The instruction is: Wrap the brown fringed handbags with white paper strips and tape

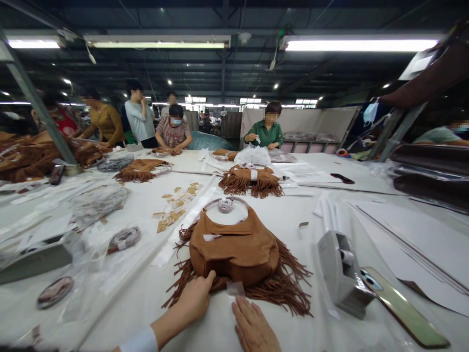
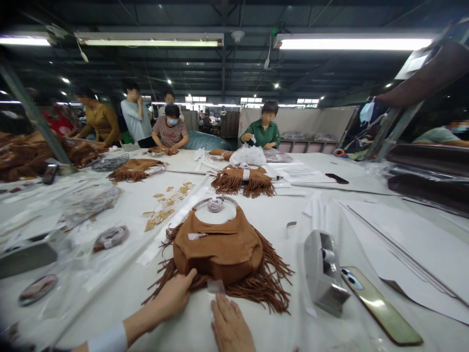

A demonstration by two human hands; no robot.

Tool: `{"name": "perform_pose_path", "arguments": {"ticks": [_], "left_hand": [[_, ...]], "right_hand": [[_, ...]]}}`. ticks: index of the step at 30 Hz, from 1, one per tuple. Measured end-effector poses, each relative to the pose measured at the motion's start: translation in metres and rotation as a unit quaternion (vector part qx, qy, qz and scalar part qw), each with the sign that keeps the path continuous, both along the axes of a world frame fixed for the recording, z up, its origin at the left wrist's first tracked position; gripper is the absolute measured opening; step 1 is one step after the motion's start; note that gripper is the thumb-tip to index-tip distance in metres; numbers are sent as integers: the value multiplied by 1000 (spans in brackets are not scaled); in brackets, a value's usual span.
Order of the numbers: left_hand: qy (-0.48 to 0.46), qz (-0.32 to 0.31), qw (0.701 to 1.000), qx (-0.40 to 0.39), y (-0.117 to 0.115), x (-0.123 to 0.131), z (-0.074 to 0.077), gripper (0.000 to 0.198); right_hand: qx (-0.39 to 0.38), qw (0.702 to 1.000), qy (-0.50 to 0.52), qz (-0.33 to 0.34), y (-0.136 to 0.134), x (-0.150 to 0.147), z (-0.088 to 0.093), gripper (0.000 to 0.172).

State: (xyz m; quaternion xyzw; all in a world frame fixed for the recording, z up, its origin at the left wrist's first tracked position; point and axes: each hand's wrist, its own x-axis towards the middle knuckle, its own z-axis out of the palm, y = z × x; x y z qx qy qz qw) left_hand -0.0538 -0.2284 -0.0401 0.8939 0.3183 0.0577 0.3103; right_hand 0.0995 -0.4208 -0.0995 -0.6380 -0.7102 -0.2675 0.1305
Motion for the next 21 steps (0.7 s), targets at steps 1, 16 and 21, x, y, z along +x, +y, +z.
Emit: {"name": "perform_pose_path", "arguments": {"ticks": [1, 16, 21], "left_hand": [[-12, 5, 1000, -15, 1, 1, 0, 57], [-158, 68, 939, -298, 16, 21, 48, 20], [-132, 93, 930, -331, 18, 23, 56, 20]], "right_hand": [[10, 1000, -1, -20, 2, -3, -3, 48], [15, 997, 73, -31, 26, -30, -17, 49], [-103, 973, 160, -132, 60, -32, -3, 36]]}}
